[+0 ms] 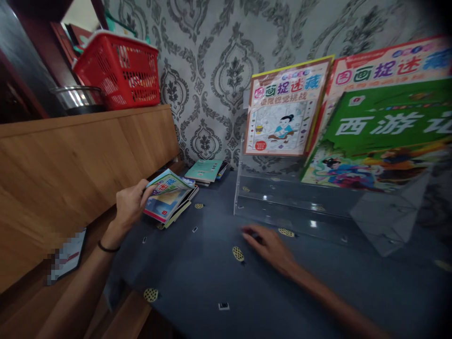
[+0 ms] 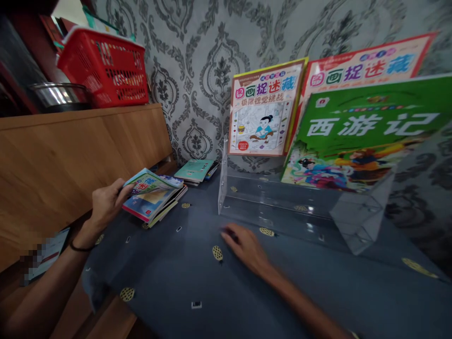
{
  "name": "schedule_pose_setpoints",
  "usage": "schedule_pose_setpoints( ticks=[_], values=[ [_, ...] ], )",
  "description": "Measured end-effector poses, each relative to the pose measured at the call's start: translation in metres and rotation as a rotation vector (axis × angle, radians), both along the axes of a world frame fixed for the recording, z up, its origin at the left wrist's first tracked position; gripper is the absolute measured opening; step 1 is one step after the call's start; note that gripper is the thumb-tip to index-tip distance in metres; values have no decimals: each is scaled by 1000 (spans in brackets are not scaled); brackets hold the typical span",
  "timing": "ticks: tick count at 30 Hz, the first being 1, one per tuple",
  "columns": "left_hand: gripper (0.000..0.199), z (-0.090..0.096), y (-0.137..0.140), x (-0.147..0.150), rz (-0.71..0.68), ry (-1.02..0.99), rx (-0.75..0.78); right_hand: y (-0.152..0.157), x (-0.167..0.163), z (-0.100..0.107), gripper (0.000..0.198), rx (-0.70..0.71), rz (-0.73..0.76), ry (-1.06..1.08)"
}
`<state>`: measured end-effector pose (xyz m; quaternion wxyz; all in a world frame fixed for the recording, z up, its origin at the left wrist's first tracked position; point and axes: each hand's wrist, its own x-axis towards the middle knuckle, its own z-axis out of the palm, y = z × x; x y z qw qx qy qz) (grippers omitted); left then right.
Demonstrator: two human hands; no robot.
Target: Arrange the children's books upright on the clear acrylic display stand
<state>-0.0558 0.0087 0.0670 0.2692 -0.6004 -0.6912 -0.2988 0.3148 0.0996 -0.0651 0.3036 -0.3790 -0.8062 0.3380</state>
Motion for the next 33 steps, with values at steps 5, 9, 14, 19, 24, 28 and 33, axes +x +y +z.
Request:
schedule_pose_setpoints(
  ticks=[5, 9, 14, 19, 24, 28, 33],
  values=[
    [47, 23, 3, 30, -29, 131, 35, 1, -55, 22, 65, 118, 89, 177],
    [47, 44, 3, 53, -128, 110, 41, -2, -78, 28, 76, 113, 105, 251],
    [47, 49, 16, 78, -377, -36, -131, -14, -67, 24, 76, -42, 80, 428],
    [50, 19, 54, 91, -690, -329, -453, -42, -43, 24, 54, -566, 204, 507],
    [44, -48, 88, 84, -750, -575, -568, -65, -26, 2, 54, -775, 68, 568],
    [35, -102, 89, 71, -654, -742, -505, -67, -14, -22, 57, -808, -17, 461],
    [29, -147, 74, 62, -598, -778, -503, -65, -3, -25, 55, -774, 1, 328]
  ],
)
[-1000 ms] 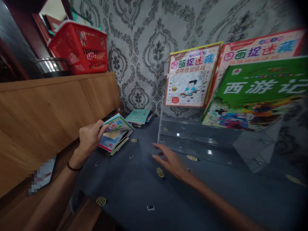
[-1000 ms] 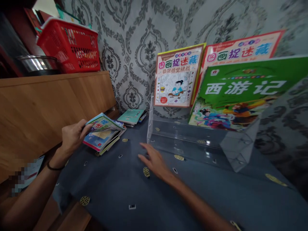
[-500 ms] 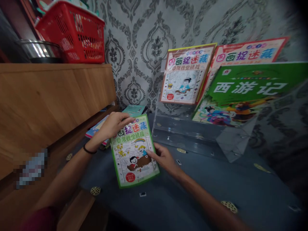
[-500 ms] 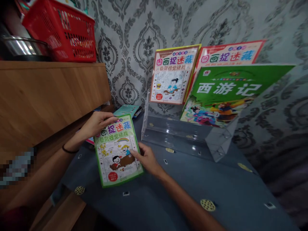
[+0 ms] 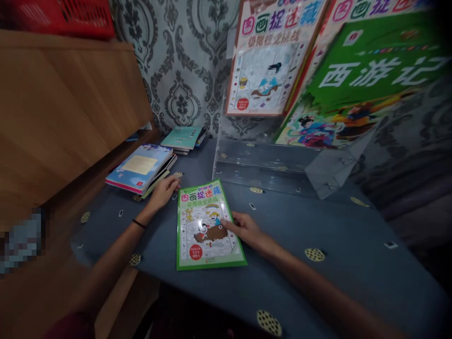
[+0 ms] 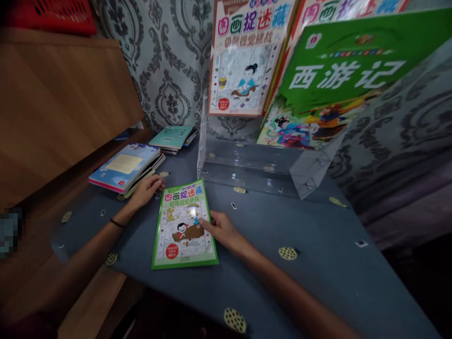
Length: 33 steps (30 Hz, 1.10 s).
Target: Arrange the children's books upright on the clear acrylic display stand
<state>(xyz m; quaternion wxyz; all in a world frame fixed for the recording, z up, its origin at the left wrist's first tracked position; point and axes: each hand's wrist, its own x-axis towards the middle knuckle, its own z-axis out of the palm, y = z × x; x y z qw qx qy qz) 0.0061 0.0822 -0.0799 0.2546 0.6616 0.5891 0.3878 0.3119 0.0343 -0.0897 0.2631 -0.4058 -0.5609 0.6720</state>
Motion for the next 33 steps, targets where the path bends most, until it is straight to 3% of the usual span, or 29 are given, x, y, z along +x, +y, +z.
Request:
schedule_pose_setpoints(
  ticks=[4, 6, 9, 11, 13, 16, 19, 23, 33],
  values=[
    [25, -13, -8, -2, 43, 98, 59, 7, 17, 12, 48, 62, 206, -220],
    [22, -13, -10, -1, 33, 170, 71, 11, 24, 18, 42, 262, 220, -455],
    [19, -11, -11, 1, -8, 254, 73, 10, 21, 25, 34, 674, 87, -726],
    [17, -10, -11, 3, -24, 295, 76, 5, 5, 28, 23, 851, 132, -692],
    [17, -10, -11, 4, -28, 325, 86, -1, -18, 28, 18, 988, 324, -535],
    [15, -12, -11, 5, -28, 357, 129, -6, -55, 23, 33, 1146, 613, -383],
    [14, -14, -12, 6, -30, 400, 178, -3, -78, 17, 51, 1162, 745, -411],
    [14, -15, -12, 7, -31, 442, 210, 4, -90, 10, 63, 1136, 747, -468],
    [13, -14, -13, 7, -38, 436, 217, 32, -85, -6, 74, 1180, 453, -629]
  ],
)
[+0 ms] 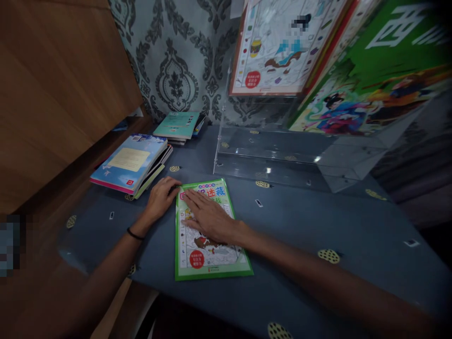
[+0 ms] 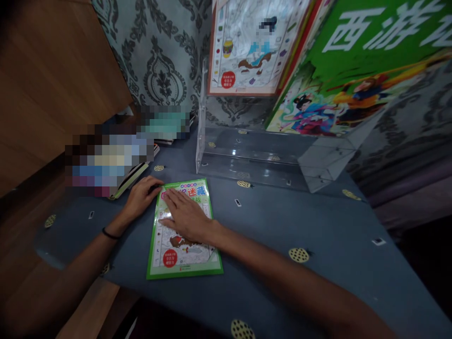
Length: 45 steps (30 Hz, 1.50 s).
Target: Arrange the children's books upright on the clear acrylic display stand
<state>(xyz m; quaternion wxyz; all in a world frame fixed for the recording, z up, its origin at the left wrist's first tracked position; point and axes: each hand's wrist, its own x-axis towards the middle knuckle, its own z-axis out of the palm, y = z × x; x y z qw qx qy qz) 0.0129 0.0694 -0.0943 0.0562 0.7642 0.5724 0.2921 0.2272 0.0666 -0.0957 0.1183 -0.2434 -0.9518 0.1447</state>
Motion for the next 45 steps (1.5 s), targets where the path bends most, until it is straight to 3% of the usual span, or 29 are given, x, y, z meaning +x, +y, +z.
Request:
schedule_pose_setpoints(
  ticks=[6, 13, 22, 28, 31, 39, 45],
  values=[
    [14, -1, -1, 1, 11, 19, 7, 14, 30, -8, 76, 35, -199, -29],
    [15, -4, -4, 2, 113, 107, -1, 16, 61, -12, 71, 61, -302, -38],
    [15, 3, 2, 6, 34, 160, -6, 2, 69, -5, 76, 39, -308, -30],
    [24, 12, -2, 23, 48, 450, 27, 7, 90, -10, 59, -16, -207, 86],
    [28, 11, -9, 35, 9, 528, 46, 10, 95, -12, 52, -70, -213, 168],
    [37, 6, -18, 69, -131, 465, -10, 15, 100, -6, 56, -275, -301, 327],
    [42, 15, -36, 94, -343, 399, -57, 14, 100, -1, 59, -359, -303, 378]
  ],
)
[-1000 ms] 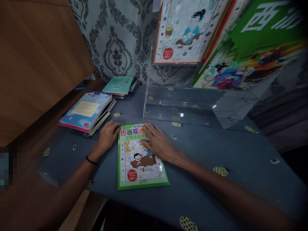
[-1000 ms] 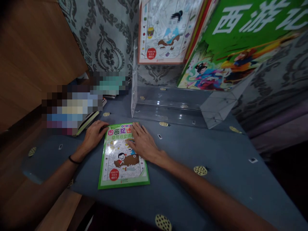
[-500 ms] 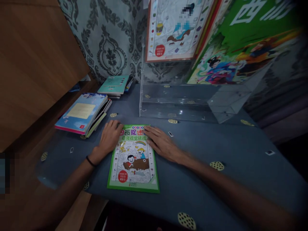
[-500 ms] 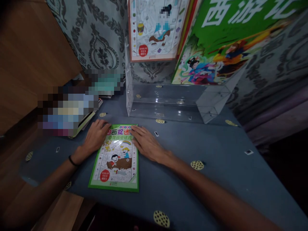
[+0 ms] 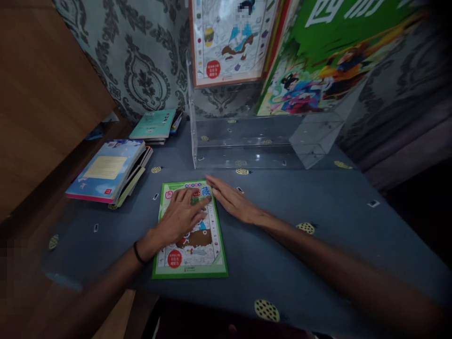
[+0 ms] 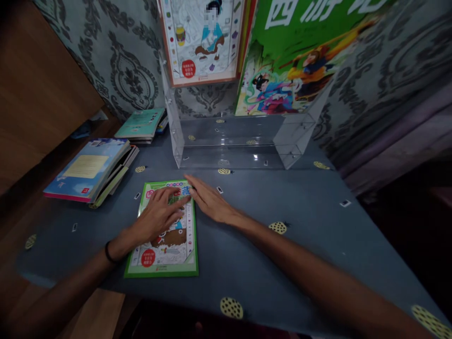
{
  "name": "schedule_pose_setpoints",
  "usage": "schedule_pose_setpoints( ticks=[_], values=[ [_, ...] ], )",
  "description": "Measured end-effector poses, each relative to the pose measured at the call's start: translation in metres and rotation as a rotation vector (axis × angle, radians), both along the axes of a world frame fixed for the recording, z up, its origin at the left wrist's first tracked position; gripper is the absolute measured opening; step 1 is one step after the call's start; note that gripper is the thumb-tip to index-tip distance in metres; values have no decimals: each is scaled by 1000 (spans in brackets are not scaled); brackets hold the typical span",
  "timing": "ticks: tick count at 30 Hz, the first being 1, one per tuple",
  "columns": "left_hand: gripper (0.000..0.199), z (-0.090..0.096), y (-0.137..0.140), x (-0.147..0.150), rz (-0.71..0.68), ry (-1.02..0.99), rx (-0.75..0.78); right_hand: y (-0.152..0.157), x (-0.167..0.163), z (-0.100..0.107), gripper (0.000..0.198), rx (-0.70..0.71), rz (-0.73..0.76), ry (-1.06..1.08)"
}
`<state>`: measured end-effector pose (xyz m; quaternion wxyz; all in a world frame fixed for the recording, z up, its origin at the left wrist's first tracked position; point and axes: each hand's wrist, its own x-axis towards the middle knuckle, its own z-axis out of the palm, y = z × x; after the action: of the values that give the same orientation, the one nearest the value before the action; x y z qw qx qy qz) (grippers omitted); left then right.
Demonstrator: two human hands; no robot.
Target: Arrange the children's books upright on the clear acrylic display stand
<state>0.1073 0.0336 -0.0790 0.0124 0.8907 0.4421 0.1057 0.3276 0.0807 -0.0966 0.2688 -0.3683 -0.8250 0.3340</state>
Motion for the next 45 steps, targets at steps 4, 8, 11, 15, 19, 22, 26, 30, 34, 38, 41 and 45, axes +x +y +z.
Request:
schedule_pose_setpoints(
  ticks=[4, 8, 11, 15, 19, 22, 26, 30, 34, 38, 41, 45],
  values=[
    [40, 3, -28, 10, -161, -22, -28, -1, -1, -2, 62, 14, -10, -24],
    [40, 3, -60, 12, -270, -15, -35, 0, -2, -8, 62, 72, -21, -73],
    [41, 2, -78, 8, -294, -44, -16, -2, -3, -9, 64, 128, -13, -146],
    [41, -2, -88, -3, -157, -125, -12, -7, -5, -9, 68, 248, 44, -274],
    [41, -8, -91, -27, 71, -211, 64, -9, -5, -11, 66, 339, 76, -338],
    [40, -11, -97, -49, 247, -226, 69, -15, -11, -7, 53, 378, 108, -384],
    [36, -9, -109, -66, 301, -197, 54, -36, -39, 5, 48, 369, 344, -407],
    [30, -9, -115, -67, 298, -119, 116, -49, -77, 18, 59, 301, 560, -358],
    [28, -12, -114, -67, 291, -97, 151, -36, -101, 19, 69, 291, 625, -308],
    [26, -16, -112, -68, 287, -102, 168, -9, -114, 13, 54, 308, 567, -288],
    [26, -17, -112, -69, 282, -97, 177, 14, -122, 9, 50, 287, 485, -317],
    [34, -14, -115, -73, 264, -104, 126, 40, -124, 5, 51, 202, 435, -279]
  ],
)
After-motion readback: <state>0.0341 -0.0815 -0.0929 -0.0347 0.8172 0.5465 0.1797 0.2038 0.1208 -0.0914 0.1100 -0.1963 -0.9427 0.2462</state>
